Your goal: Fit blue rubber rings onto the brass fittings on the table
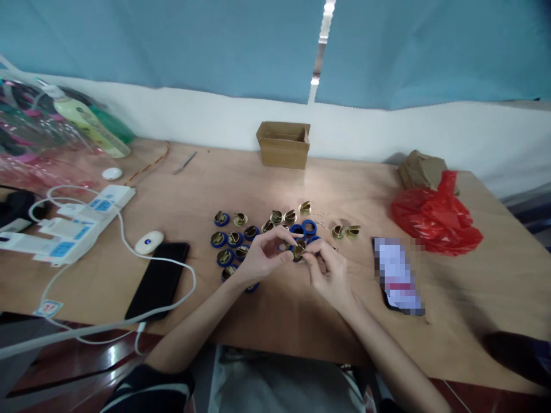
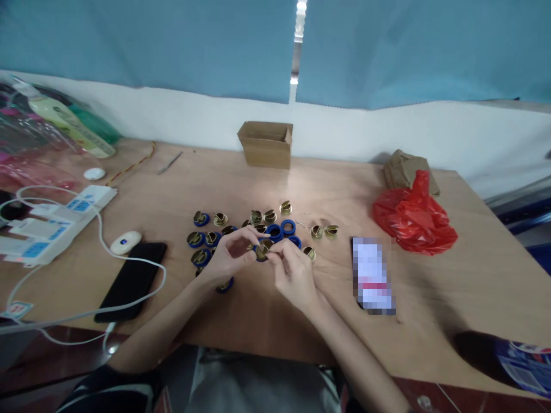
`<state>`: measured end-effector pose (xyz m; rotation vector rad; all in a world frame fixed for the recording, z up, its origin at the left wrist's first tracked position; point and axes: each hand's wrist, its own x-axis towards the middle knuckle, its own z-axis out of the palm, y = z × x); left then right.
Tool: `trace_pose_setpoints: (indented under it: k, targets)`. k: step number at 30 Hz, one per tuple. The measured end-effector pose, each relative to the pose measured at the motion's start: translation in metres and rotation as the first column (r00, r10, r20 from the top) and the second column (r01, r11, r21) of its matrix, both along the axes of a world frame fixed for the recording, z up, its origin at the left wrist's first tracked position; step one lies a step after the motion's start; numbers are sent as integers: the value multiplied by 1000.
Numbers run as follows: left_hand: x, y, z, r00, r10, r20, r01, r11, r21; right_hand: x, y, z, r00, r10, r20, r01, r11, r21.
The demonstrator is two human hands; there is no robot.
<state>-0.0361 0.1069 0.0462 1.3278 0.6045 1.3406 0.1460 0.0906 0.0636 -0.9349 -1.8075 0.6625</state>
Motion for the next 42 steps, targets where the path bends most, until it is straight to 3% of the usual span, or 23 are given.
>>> trace_pose_setpoints:
  k: [2, 5, 8, 11, 17, 25, 33, 37, 42]
  targets:
    - [-2, 0, 0, 1000, -6, -4, 6, 1000, -5, 3, 1, 5, 994, 81, -80, -96, 972, -215]
    - [-5, 1, 0, 1000, -19, -18, 18, 999, -27, 6, 5, 13, 940, 199, -278, -317, 811, -491]
    - [-6, 0, 0, 999, -22, -36, 20, 999, -47, 8, 8, 16, 882, 227, -412, -446, 682, -580]
    - [-5, -2, 3, 998, -17, -68, 14, 999, -44, 9, 10, 15, 869, 204, -451, -467, 641, -610]
    - [-1, -6, 6, 992, 6, -129, -14, 998, -61, 8, 11, 14, 901, 204, -384, -414, 674, -612]
    - [2, -6, 9, 985, 20, -172, -24, 999, -23, 10, 13, 9, 906, 255, -338, -420, 643, -641]
    - [0, -4, 7, 960, 52, -275, -38, 998, 58, 6, 11, 10, 923, 217, -317, -375, 686, -623]
    - [-1, -3, 9, 958, 75, -276, -49, 994, 100, 4, 11, 10, 926, 204, -317, -365, 692, -623]
    - [-3, -4, 11, 975, 49, -216, -37, 998, 60, 4, 11, 13, 917, 207, -341, -384, 688, -615]
